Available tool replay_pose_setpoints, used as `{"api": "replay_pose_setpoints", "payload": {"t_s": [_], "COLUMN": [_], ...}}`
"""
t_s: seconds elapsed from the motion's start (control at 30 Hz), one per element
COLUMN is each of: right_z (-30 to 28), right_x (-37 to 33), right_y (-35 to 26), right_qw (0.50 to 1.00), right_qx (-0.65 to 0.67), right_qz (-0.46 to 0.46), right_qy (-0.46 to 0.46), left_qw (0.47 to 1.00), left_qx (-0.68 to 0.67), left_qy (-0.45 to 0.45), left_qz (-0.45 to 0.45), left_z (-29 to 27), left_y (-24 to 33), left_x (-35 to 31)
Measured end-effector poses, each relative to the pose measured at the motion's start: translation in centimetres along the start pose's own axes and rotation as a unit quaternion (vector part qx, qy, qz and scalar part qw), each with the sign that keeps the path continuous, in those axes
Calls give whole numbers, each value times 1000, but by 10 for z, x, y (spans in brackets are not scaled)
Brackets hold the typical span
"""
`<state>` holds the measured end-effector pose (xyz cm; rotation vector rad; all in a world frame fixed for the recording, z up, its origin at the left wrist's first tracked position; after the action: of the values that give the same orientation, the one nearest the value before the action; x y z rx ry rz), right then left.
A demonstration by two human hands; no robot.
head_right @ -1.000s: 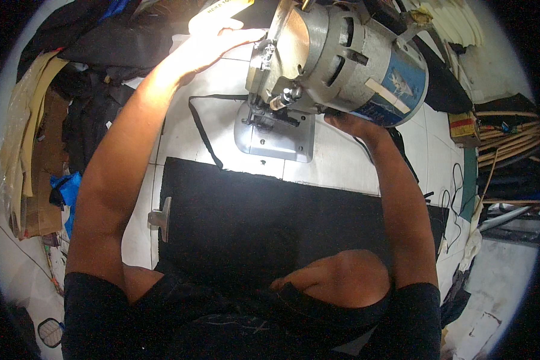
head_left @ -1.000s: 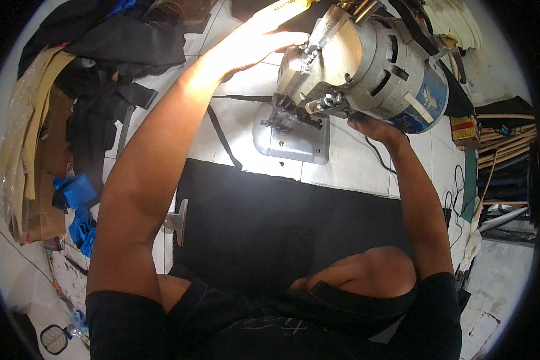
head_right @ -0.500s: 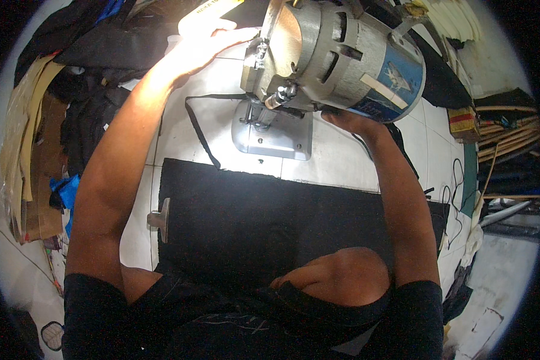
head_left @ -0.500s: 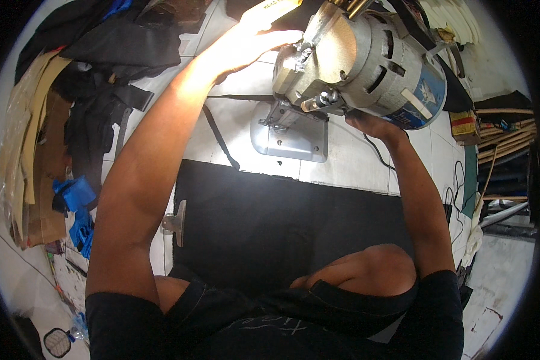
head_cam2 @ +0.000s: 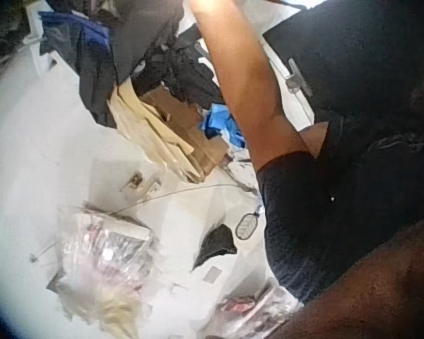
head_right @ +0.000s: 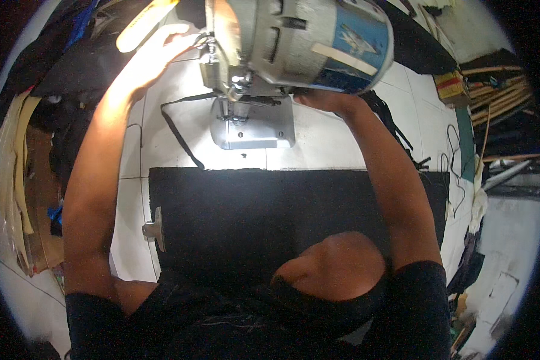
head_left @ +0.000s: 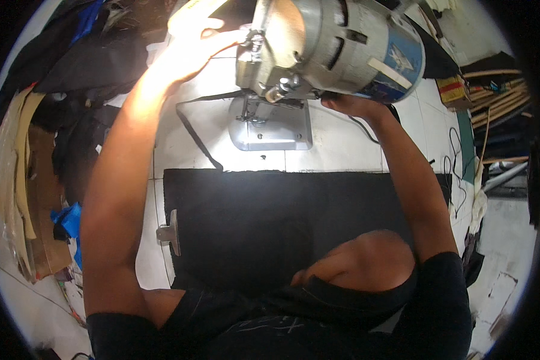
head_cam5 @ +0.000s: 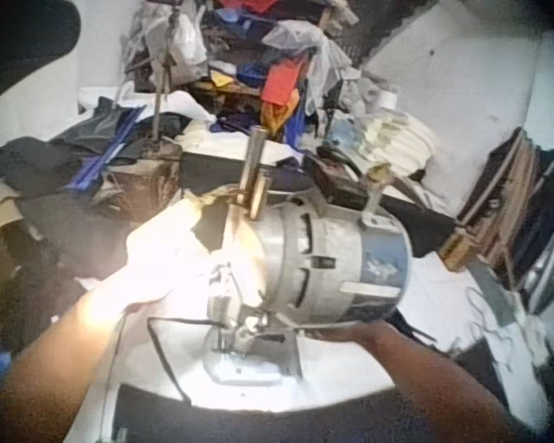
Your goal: The person adjusts a large industrial fabric cutting machine, using shears to trim material and threading a thin black strap through the machine's mechanism.
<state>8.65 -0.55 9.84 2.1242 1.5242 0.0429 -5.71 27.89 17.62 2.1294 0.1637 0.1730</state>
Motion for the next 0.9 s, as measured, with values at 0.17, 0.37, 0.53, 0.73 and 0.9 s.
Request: {"api": "replay_pose_setpoints", "payload": {"t_s": [0.17,0.37,0.53,0.73,0.9], "right_z": [43,27,29,1,-4], "right_x": [2,-9,-2,-7,-6], "right_y": [20,18,14,17,16], "right_qw": [914,931,972,937,970], "right_qx": [399,345,205,292,207], "right_qz": [-1,7,92,169,110], "right_qy": [75,122,77,-91,-63], "left_qw": [999,999,993,961,994], "left_qx": [-39,-4,9,248,-50], "left_qy": [21,-37,52,-16,13], "left_qz": [-24,0,-104,119,-100], "left_z": [10,12,-10,-44,-40], "left_y": [-12,-18,-79,-140,-129], "left_x": [10,18,18,66,37]}}
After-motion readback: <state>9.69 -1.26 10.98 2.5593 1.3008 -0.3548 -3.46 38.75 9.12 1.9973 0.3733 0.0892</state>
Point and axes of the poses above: each hand's wrist, its own x-axis towards the middle knuckle, its own z-axis out of the palm, y = z × x, the point moved 4 cm from there along x, towards the middle knuckle, and after that the axes turned 1 degree about x, right-handed, at the moved point
